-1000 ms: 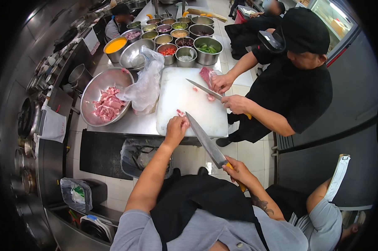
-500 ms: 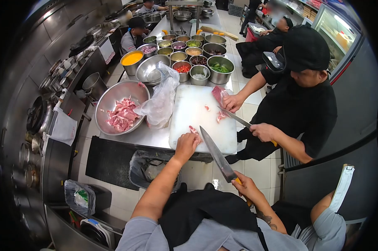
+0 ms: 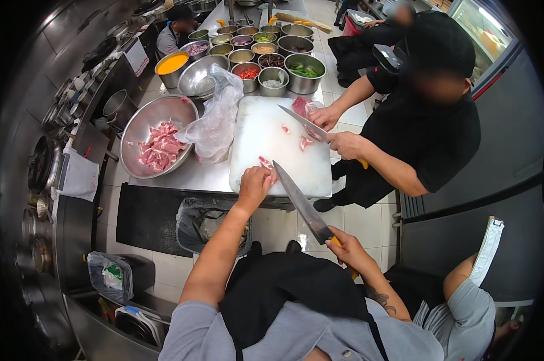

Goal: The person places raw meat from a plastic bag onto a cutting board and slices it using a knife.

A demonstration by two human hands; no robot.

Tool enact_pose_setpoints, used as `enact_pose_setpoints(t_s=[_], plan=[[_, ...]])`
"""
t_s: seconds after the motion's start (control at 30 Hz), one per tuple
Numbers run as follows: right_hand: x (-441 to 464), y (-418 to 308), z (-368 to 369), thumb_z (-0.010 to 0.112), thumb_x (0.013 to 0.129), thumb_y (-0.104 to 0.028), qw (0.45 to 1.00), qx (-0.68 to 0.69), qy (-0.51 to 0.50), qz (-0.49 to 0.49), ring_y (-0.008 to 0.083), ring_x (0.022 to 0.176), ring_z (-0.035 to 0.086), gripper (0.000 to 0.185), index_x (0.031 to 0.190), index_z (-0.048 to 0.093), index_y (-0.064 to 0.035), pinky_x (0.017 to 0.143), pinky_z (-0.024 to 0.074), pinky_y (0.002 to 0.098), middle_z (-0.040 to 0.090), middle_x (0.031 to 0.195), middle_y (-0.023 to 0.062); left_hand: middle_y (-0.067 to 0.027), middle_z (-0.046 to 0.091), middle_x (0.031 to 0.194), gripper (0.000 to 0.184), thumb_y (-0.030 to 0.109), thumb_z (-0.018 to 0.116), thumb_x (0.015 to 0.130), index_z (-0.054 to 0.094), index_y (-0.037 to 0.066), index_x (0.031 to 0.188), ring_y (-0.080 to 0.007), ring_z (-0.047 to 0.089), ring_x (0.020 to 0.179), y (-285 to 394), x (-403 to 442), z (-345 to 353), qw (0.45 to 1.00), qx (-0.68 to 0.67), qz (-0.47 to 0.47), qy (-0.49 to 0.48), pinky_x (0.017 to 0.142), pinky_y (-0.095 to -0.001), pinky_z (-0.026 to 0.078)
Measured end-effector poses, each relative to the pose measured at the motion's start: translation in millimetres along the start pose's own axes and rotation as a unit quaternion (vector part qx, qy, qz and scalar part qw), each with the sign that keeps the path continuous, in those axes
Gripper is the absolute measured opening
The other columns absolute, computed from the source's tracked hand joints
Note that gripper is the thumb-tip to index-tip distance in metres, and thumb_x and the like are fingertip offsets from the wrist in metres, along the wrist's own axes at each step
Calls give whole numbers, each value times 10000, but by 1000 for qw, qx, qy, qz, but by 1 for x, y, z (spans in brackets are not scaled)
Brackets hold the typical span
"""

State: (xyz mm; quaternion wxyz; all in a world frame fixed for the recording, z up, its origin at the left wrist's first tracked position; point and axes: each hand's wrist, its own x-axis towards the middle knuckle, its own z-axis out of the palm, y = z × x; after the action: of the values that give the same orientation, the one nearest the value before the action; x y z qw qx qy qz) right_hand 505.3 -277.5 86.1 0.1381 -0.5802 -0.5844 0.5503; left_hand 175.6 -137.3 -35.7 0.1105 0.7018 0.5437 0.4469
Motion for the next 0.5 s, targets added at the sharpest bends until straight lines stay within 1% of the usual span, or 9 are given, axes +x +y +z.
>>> enact_pose_setpoints(t_s=[0.1, 0.27, 0.5], plan=[[2, 0, 0, 666, 1030, -234, 1000, 0, -4, 11, 99, 527, 533, 542, 1500, 515, -11, 510, 477, 282, 601, 741, 41, -122, 669, 968, 161, 55, 746, 835, 671, 60, 977, -359, 615, 929, -4, 4, 3, 1000, -22, 4, 17, 848, -473, 487], [3, 1, 0, 666, 1029, -237, 1000, -5, -11, 24, 97, 529, 523, 543, 1501, 516, -15, 507, 477, 281, 601, 747, 40, -119, 672, 954, 159, 60, 749, 828, 673, 52, 967, -354, 621, 931, -9, 2, 11, 1000, -15, -6, 12, 838, -473, 490], [11, 1, 2, 645, 1036, -231, 1000, -11, -21, -3, 110, 508, 534, 517, 1504, 521, -49, 492, 482, 290, 612, 765, 53, -115, 680, 944, 163, 74, 753, 820, 676, 48, 962, -349, 625, 915, -12, 1, 17, 999, -24, -21, 23, 832, -475, 491]])
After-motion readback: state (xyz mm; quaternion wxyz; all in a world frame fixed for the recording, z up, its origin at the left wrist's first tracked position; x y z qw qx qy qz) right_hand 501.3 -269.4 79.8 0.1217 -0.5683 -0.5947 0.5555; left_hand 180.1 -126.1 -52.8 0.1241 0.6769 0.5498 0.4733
